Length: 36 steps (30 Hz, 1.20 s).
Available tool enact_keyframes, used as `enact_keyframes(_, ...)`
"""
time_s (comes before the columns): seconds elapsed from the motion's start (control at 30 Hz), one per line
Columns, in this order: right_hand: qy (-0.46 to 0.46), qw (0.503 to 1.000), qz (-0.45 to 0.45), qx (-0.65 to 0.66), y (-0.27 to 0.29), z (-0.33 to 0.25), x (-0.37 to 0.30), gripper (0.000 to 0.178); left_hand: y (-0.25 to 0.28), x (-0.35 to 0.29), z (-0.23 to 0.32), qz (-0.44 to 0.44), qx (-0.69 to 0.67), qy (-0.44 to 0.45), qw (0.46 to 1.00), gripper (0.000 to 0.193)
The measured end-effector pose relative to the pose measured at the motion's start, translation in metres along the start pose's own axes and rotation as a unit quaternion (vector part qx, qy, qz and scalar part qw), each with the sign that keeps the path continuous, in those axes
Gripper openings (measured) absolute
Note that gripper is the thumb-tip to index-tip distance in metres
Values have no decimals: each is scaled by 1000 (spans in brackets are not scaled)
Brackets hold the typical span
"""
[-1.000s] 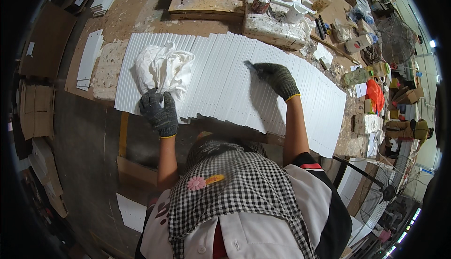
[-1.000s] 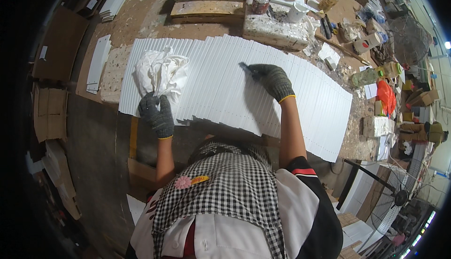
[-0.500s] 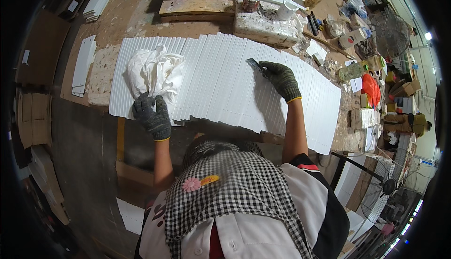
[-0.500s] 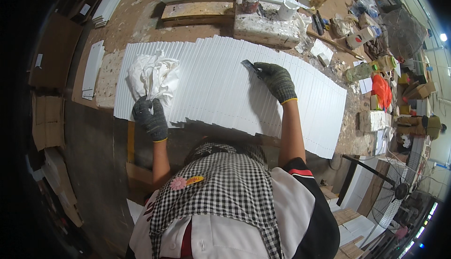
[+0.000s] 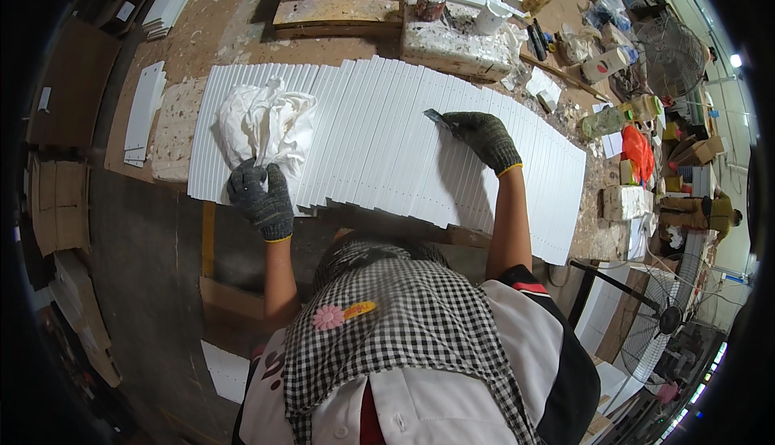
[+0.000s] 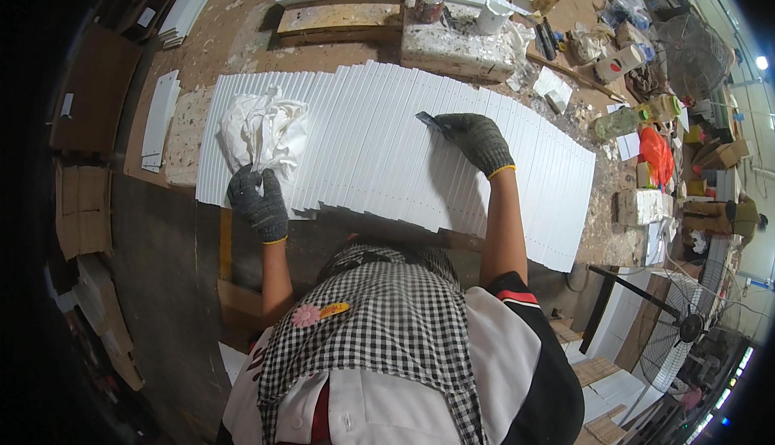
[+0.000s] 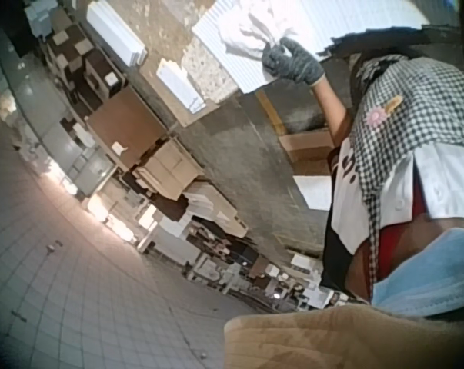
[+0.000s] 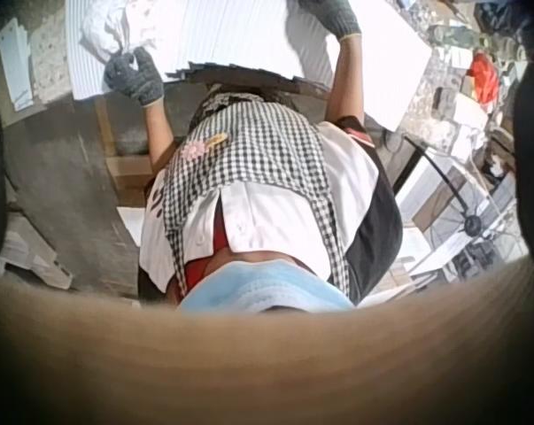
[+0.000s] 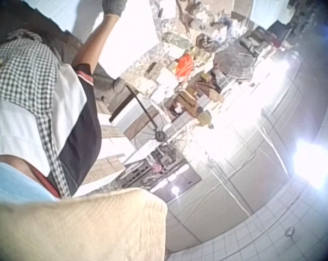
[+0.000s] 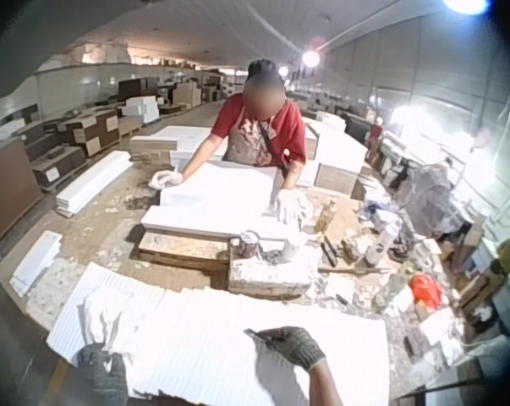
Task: The person wipes the surface of a stack of white corrugated panels with a white cloth. They repeatedly wipe the panels, occasionally lifting one to wipe underneath, and continue the wiping motion across the stack.
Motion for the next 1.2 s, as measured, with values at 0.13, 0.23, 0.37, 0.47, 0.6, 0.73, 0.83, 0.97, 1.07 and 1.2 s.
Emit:
enact_keyframes(0.13, 13, 999, 50, 4, 4, -4, -2, 32, 0, 0, 1, 1, -6, -1, 1000, 22)
enact_keyframes(0.23, 17, 999, -9, 30, 1, -6, -5, 31, 0, -1, -1, -7, -7, 11, 1000, 22)
enact_keyframes(0.37, 0, 997, -65, 32, -4, -9, -15, 31, 0, -1, -2, -4, -7, 6, 1000, 21)
enact_keyframes(0.47, 78, 997, 2, 23, -1, -20, -23, 30, 0, -1, -2, -5, -2, 5, 1000, 21)
enact_keyframes(0.6, 46, 999, -18, -22, -9, -26, -30, 30, -1, -1, -2, -6, -5, 21, 1000, 21)
enact_keyframes(0.73, 44, 998, -39, -17, -15, -29, -35, 30, 0, -1, -1, -5, -6, 15, 1000, 21)
enact_keyframes(0.83, 39, 999, -22, -16, -14, -26, -37, 30, 0, -1, -1, -4, -6, 15, 1000, 21)
enact_keyframes(0.97, 46, 996, -70, 17, -19, -25, -39, 30, -1, -1, -2, -9, -5, 17, 1000, 21)
enact_keyframes(1.07, 25, 998, -56, 11, -22, -26, -41, 30, -1, -2, -2, -4, -10, 15, 1000, 20)
enact_keyframes(1.2, 174, 981, -67, -55, -18, -32, -53, 35, 0, -2, -3, 1, -6, -10, 1000, 21)
Point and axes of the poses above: each hand's wrist, its own x-axis towards the middle knuckle, its own y-axis out of the back of the hand, z = x × y, the point moved 4 cm from there along x, towards the middle knuckle, and after that the axes turned 13 degrees about -x, right-handed, at the moved point
